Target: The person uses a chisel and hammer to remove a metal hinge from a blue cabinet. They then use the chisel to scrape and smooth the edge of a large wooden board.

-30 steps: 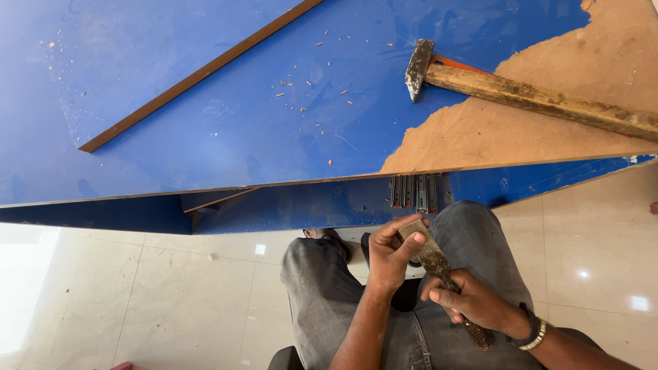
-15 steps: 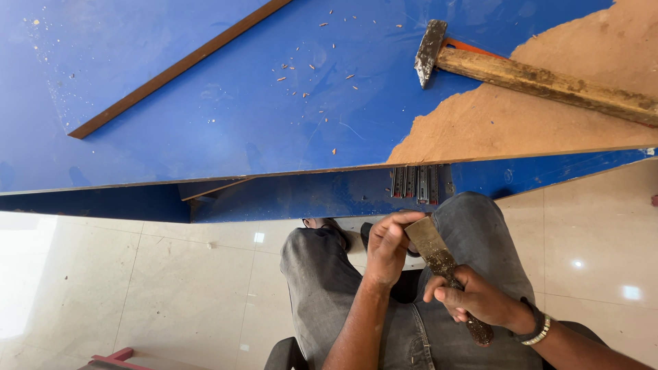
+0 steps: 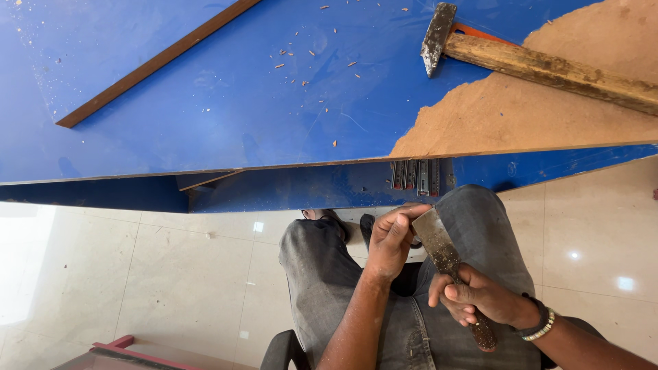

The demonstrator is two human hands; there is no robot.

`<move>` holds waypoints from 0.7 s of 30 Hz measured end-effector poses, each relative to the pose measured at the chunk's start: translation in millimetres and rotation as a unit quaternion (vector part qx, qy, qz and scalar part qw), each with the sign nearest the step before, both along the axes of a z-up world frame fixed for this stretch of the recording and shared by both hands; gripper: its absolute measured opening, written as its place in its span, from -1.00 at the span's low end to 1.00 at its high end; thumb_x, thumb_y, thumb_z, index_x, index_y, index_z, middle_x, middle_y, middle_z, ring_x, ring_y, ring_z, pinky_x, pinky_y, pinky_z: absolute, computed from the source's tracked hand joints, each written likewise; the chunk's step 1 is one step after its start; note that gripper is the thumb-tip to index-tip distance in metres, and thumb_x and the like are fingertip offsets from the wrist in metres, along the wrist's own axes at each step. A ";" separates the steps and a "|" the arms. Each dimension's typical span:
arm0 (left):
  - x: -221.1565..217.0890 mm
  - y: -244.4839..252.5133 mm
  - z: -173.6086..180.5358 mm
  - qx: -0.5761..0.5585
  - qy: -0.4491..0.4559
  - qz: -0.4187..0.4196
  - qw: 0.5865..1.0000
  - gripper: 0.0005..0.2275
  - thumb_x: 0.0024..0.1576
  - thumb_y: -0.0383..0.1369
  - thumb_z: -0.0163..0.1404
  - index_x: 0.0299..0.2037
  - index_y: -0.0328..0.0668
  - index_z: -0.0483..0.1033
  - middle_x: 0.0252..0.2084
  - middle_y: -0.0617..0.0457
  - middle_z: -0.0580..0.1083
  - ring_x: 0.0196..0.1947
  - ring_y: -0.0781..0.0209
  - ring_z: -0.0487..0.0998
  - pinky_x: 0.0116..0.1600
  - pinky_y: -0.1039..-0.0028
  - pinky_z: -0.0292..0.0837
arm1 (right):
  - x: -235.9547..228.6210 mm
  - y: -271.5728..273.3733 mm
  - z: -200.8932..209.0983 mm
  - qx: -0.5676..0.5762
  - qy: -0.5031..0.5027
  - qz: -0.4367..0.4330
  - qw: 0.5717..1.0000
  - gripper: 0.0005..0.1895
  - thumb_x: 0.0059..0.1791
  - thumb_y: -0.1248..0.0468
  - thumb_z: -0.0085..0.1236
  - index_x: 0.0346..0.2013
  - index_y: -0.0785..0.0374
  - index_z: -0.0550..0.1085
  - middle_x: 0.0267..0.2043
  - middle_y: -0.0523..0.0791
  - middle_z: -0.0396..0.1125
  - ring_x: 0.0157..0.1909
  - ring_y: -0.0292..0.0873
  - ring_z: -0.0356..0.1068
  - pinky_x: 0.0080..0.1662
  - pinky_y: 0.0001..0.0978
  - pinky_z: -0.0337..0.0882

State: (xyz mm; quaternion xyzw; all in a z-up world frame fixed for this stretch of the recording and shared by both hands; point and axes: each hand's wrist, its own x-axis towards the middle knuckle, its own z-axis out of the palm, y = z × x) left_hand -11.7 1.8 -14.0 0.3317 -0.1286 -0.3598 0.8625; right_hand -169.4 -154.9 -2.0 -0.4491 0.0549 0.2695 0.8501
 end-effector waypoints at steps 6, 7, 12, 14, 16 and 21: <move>3.7 1.8 14.6 0.006 -0.036 0.003 0.999 -0.69 0.25 -0.23 0.07 0.10 -0.25 0.54 -0.01 0.09 0.57 0.01 0.39 0.56 0.17 0.50 0.48 | 0.2 0.9 -5.0 -0.036 -0.008 -0.016 0.999 -0.47 0.06 -0.09 0.08 -0.18 0.40 0.54 -0.69 -0.29 0.10 -0.67 -0.36 0.26 -0.52 -0.46 0.36; 4.0 1.7 16.1 0.024 -0.038 0.009 0.999 -0.70 0.25 -0.25 0.07 0.10 -0.26 0.55 -0.01 0.08 0.58 -0.01 0.38 0.56 0.13 0.51 0.48 | 0.7 1.2 -6.1 -0.050 -0.012 -0.022 0.998 -0.47 0.05 -0.09 0.08 -0.19 0.40 0.54 -0.69 -0.29 0.11 -0.67 -0.36 0.27 -0.53 -0.46 0.36; 4.1 0.4 13.8 0.116 -0.054 0.050 0.990 -0.78 0.29 -0.36 0.07 0.03 -0.33 0.60 -0.20 0.08 0.58 -0.28 0.44 0.52 -0.19 0.60 0.47 | 2.5 6.1 -7.4 -0.223 -0.012 -0.049 0.973 -0.53 0.01 -0.06 0.11 -0.16 0.33 0.58 -0.71 -0.26 0.23 -0.65 -0.37 0.30 -0.53 -0.46 0.36; 3.7 0.3 10.4 0.130 -0.046 0.058 0.989 -0.82 0.31 -0.40 0.08 0.01 -0.33 0.62 -0.30 0.10 0.55 -0.39 0.47 0.47 -0.29 0.63 0.43 | 1.9 9.1 -5.7 -0.313 -0.011 -0.058 0.948 -0.57 0.00 -0.03 0.14 -0.15 0.29 0.59 -0.67 -0.29 0.23 -0.63 -0.39 0.30 -0.54 -0.47 0.33; 3.7 0.1 7.9 0.124 -0.040 0.062 0.990 -0.84 0.29 -0.40 0.06 -0.04 -0.30 0.62 -0.32 0.11 0.56 -0.42 0.49 0.47 -0.32 0.65 0.42 | 2.0 10.6 -3.0 -0.352 -0.001 -0.050 0.935 -0.59 -0.02 -0.02 0.15 -0.13 0.26 0.60 -0.72 -0.27 0.25 -0.65 -0.38 0.31 -0.55 -0.47 0.31; 2.5 -0.2 6.8 0.113 -0.057 0.074 0.989 -0.84 0.34 -0.36 0.04 -0.06 -0.28 0.62 -0.29 0.11 0.57 -0.35 0.50 0.48 -0.22 0.66 0.42 | 1.9 11.1 -0.2 -0.352 -0.010 -0.047 0.935 -0.59 -0.03 0.00 0.16 -0.12 0.27 0.59 -0.74 -0.26 0.25 -0.66 -0.37 0.32 -0.55 -0.47 0.31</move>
